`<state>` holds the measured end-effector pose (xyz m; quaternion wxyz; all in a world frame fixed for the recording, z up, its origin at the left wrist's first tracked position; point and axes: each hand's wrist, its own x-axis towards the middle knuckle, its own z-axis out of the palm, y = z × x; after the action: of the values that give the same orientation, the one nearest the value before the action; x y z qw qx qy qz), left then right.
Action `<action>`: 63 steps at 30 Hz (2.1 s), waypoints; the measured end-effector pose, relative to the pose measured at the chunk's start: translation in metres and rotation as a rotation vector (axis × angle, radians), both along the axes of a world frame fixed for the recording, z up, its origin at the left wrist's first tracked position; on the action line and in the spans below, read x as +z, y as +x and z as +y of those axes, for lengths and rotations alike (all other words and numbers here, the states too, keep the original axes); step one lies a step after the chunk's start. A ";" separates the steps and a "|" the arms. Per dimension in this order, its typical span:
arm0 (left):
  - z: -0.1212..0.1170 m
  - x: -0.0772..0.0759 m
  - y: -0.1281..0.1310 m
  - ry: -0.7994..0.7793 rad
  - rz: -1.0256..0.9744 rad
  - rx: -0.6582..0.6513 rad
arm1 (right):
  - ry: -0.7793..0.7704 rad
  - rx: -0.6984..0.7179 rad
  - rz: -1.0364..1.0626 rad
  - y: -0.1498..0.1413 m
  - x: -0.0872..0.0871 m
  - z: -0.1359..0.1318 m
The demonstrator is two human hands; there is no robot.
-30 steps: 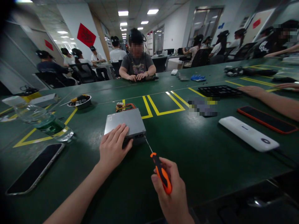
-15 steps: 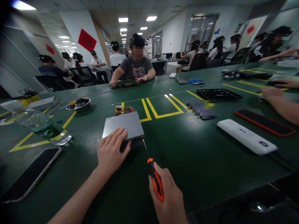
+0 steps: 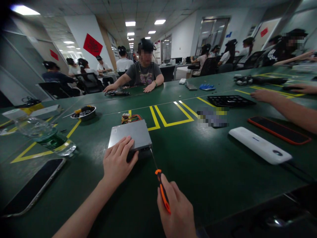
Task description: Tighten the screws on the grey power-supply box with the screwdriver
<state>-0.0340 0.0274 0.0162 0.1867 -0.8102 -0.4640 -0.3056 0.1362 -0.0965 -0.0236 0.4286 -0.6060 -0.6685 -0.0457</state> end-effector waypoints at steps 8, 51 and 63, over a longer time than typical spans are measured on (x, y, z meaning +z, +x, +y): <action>-0.002 0.005 0.001 -0.041 -0.014 0.011 | -0.280 0.028 0.382 0.000 0.014 -0.002; -0.006 0.007 0.005 -0.055 -0.076 0.018 | -0.221 -0.015 0.209 0.004 0.014 -0.001; -0.005 0.007 0.005 -0.025 -0.079 0.013 | -0.229 0.042 0.436 0.007 0.015 -0.001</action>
<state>-0.0293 0.0224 0.0235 0.1600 -0.7969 -0.4799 -0.3302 0.1434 -0.0976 -0.0090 0.4924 -0.6321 -0.5734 0.1711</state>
